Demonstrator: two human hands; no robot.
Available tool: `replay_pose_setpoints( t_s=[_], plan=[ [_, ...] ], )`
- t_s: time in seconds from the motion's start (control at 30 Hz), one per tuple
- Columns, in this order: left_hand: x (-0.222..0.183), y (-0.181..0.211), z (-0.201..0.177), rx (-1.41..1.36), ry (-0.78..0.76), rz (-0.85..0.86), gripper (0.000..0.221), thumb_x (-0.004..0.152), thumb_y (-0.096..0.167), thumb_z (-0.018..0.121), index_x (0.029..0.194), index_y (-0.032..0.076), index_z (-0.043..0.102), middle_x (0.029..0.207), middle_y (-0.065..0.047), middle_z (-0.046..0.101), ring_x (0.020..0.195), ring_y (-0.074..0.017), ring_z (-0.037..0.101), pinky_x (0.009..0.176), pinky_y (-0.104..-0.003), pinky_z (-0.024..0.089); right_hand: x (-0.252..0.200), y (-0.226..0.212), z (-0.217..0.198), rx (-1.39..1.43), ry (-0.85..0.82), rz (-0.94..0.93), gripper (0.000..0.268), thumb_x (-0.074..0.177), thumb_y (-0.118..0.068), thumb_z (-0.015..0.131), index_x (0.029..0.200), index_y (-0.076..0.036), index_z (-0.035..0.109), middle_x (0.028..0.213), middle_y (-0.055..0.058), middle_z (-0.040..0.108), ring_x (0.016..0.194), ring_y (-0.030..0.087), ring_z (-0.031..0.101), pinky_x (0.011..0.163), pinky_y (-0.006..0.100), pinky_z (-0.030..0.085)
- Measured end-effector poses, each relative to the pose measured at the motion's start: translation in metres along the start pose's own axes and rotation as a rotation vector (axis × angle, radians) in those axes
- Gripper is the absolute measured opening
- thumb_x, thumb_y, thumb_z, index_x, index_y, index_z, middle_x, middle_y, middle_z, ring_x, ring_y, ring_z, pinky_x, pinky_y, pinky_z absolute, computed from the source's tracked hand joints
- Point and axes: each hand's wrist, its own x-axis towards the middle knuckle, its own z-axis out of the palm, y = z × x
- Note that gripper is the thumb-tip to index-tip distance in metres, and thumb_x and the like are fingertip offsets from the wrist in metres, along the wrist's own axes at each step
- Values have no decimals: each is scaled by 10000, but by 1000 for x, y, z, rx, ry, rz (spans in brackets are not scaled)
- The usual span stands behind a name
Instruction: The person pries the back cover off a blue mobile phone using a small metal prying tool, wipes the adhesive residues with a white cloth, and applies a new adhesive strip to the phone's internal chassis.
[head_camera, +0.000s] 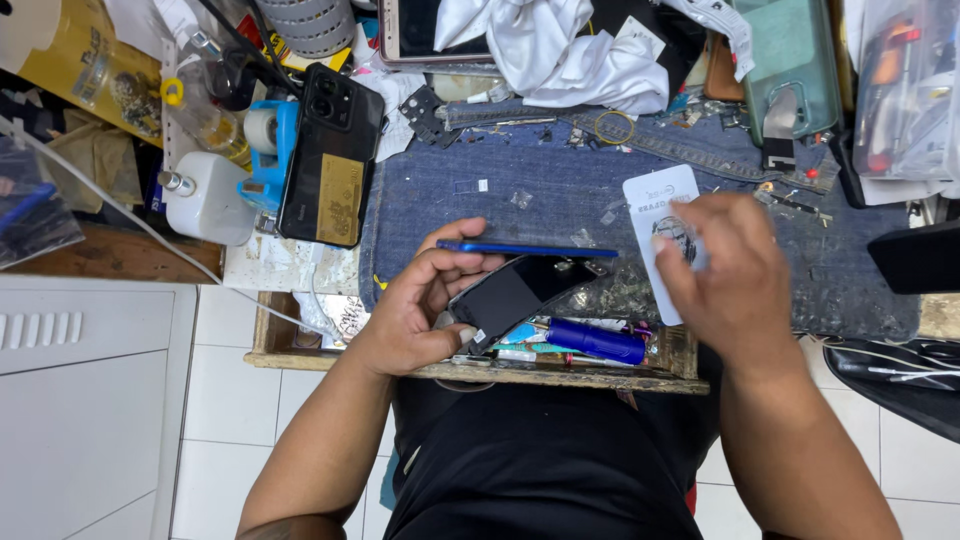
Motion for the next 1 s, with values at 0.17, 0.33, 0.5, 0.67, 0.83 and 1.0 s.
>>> replay_pose_setpoints(
  t_s=[0.17, 0.33, 0.5, 0.67, 0.83, 1.0],
  plan=[
    [2, 8, 9, 80, 26, -15, 732, 756, -159, 676, 1431, 43, 482, 1654, -164, 274, 1513, -324, 472, 1285, -467, 384, -19, -6, 18, 262, -99, -82, 412, 864, -183, 813, 1215, -35, 657, 1261, 136, 651, 1111, 295, 688, 895, 365, 566],
    [7, 21, 26, 258, 36, -4, 733, 780, -82, 751, 1454, 36, 487, 1619, -157, 316, 1446, -283, 525, 1263, -426, 428, -21, -8, 24, 222, -69, -107, 532, 821, -201, 840, 1265, -16, 612, 1272, 157, 645, 1152, 319, 672, 944, 377, 557],
    [16, 32, 46, 531, 102, 72, 699, 771, 35, 852, 1398, 23, 543, 1528, -147, 416, 1334, -245, 578, 1160, -380, 500, -23, -7, 26, 142, -23, -159, 699, 777, -272, 875, 1349, -33, 552, 1397, 197, 550, 1216, 377, 577, 1006, 453, 504],
    [31, 35, 77, 680, 317, 68, 671, 754, 223, 927, 1314, 23, 616, 1364, -119, 543, 1061, -190, 676, 941, -337, 596, -31, -23, 31, 82, 213, -396, 898, 751, -374, 927, 1432, -79, 423, 1396, 221, 469, 1222, 402, 501, 1038, 516, 426],
    [58, 44, 97, 895, 410, 36, 540, 760, 408, 904, 1119, 46, 725, 1114, -97, 656, 852, -203, 697, 749, -318, 588, -25, -45, 54, 60, 318, -262, 910, 893, -280, 896, 1522, -3, 300, 1440, 238, 478, 1279, 405, 508, 1120, 509, 434],
    [82, 54, 111, 1291, 361, 212, 487, 891, 555, 741, 990, 79, 771, 915, -92, 634, 853, -300, 669, 869, -442, 477, -6, -40, 55, 38, 307, -163, 879, 930, -202, 856, 1567, 45, 301, 1441, 238, 521, 1251, 393, 561, 1096, 487, 456]
  ],
)
